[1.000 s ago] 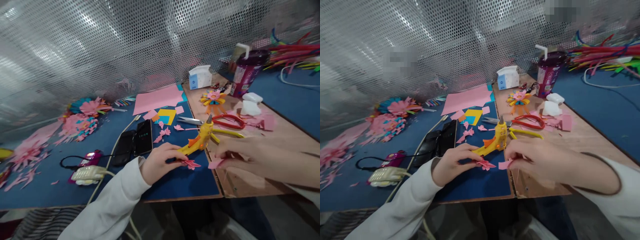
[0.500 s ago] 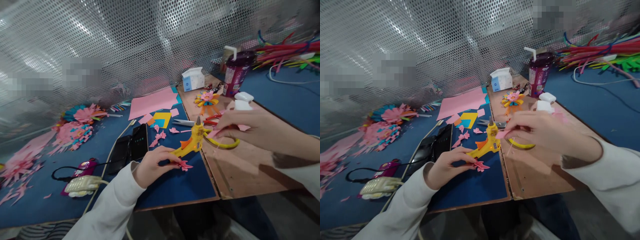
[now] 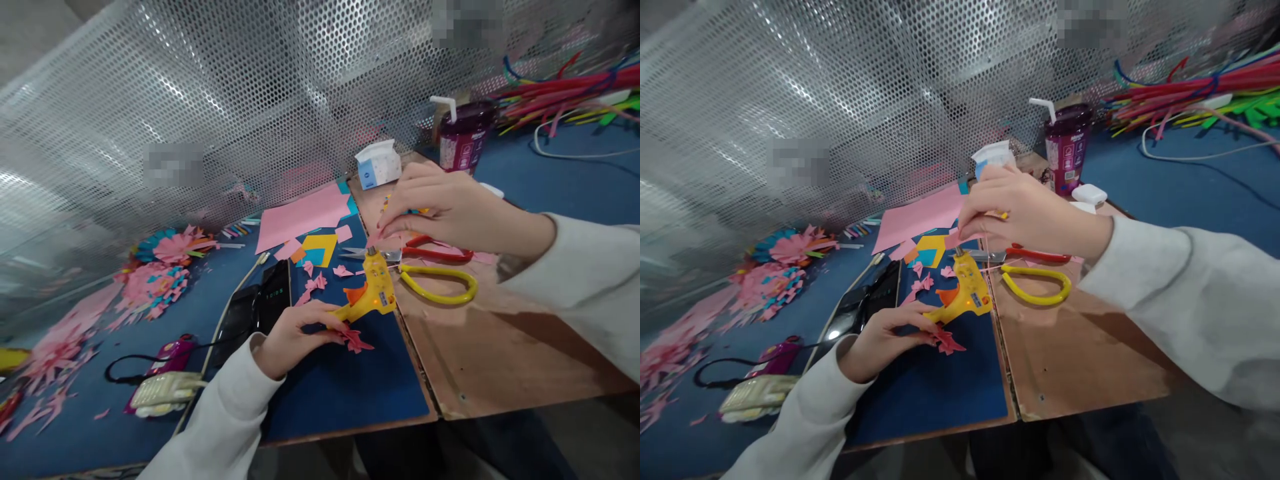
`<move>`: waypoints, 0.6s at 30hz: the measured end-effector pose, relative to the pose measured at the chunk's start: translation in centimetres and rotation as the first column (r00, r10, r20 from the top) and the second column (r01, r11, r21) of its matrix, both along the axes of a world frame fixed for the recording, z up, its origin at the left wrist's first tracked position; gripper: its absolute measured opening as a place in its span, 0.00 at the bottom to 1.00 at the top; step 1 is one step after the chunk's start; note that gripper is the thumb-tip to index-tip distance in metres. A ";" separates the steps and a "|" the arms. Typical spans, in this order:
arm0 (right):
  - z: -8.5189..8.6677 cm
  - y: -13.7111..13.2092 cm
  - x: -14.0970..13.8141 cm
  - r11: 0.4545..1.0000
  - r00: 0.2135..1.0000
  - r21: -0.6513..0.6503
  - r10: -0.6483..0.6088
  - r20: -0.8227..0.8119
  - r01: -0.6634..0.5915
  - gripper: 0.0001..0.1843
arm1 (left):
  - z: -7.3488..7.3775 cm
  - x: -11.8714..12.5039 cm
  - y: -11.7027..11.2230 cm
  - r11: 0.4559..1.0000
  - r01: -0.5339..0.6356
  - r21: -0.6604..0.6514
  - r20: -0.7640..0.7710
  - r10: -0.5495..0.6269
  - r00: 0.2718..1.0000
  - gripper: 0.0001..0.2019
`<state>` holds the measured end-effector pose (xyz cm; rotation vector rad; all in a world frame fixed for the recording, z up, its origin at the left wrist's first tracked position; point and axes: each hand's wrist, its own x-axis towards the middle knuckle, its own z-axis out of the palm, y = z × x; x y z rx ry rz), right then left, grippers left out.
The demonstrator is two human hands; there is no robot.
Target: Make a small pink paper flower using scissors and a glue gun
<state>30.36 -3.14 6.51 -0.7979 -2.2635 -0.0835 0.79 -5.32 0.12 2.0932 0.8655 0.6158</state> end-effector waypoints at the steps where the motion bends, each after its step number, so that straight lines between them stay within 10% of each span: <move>1: 0.0 0.2 -0.1 1.000 1.000 -0.001 0.007 0.018 -0.007 0.10 | 0.0 0.0 0.1 1.000 -0.003 -0.020 0.008 0.003 1.000 0.04; 18: -0.3 1.2 -1.2 0.995 0.995 -0.070 -0.073 -0.071 0.068 0.14 | -0.2 0.0 0.8 0.997 -0.041 -0.068 -0.007 0.041 0.999 0.04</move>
